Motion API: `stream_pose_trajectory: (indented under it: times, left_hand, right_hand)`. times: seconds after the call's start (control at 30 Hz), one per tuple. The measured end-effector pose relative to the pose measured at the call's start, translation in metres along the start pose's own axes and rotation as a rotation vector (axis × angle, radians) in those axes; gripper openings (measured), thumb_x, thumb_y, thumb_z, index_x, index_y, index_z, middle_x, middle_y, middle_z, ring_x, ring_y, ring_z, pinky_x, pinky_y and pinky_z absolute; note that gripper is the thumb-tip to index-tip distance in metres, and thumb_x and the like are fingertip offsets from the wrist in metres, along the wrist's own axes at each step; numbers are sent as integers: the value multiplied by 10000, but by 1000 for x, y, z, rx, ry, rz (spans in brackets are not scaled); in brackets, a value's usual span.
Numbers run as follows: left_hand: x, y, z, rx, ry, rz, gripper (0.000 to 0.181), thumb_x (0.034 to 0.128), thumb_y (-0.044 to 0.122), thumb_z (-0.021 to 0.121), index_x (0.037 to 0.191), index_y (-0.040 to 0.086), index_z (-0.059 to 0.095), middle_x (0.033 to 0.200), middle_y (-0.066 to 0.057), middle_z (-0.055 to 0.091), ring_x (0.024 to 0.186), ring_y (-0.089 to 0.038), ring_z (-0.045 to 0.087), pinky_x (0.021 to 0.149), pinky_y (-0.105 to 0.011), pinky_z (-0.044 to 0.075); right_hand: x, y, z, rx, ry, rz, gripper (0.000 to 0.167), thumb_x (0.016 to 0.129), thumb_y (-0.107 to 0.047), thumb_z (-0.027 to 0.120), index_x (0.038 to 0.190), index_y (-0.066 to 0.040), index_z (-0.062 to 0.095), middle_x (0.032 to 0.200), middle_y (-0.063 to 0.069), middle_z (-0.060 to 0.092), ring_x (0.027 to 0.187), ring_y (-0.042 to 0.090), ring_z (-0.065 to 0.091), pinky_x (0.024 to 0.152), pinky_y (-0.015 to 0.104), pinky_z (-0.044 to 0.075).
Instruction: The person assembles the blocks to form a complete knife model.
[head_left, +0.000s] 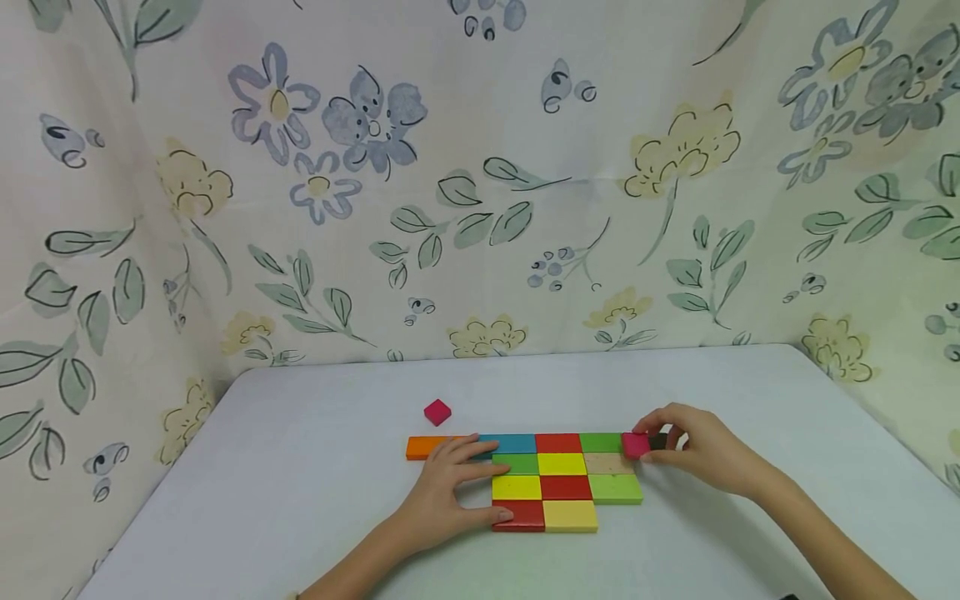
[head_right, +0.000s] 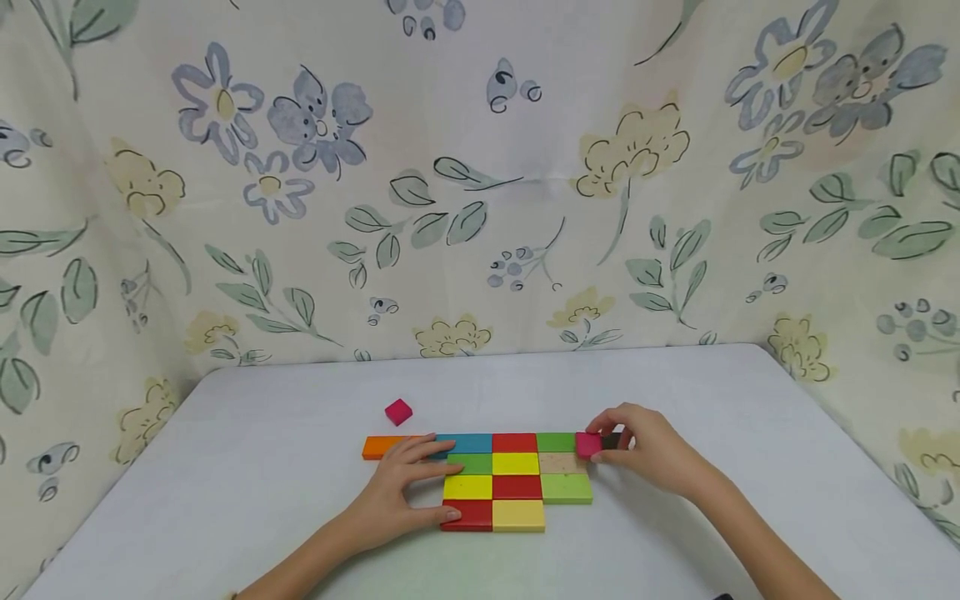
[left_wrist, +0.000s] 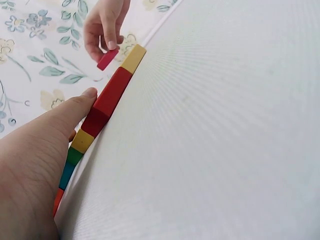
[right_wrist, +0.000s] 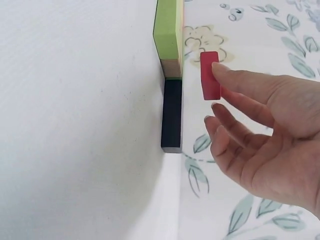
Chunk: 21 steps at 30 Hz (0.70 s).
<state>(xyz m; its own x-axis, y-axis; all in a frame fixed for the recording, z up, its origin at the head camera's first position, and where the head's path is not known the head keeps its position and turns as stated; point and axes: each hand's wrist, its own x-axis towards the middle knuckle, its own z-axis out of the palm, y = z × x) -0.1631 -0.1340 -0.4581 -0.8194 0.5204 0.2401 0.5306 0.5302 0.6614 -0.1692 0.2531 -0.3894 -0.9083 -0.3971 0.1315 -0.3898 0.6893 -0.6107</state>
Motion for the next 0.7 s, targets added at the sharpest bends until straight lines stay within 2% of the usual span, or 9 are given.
stream_pose_trajectory:
  times: [0.17,0.33,0.7]
  left_hand:
    - [0,0,0,0,-2,-3,537,873,542,815,1362,338,727,1546,62,568,1512,-308,374,1184,-761,244]
    - [1,0,0,2,-3,-2,537,873,539,816,1359,327,731,1543,53,573,1506,-312,382,1184,-757,251]
    - [0,-1,1,6,0,-4,539,872,551,813,1365,353,721,1550,71,562,1512,-299,374,1184,-764,243]
  right_hand:
    - [-5,4,-1,-27,-9,-13,291,859,-101,867,1114,-47,739,949,-37,644,756,36,518,622,220,483]
    - [-6,7,-1,-2,-54,12,274,879,-132,850,1112,-60,726,858,-73,587,739,49,521,620,219,478]
    - [-7,14,1,39,-113,42,297,887,-163,841,1136,-65,714,850,-59,618,733,61,526,608,227,475]
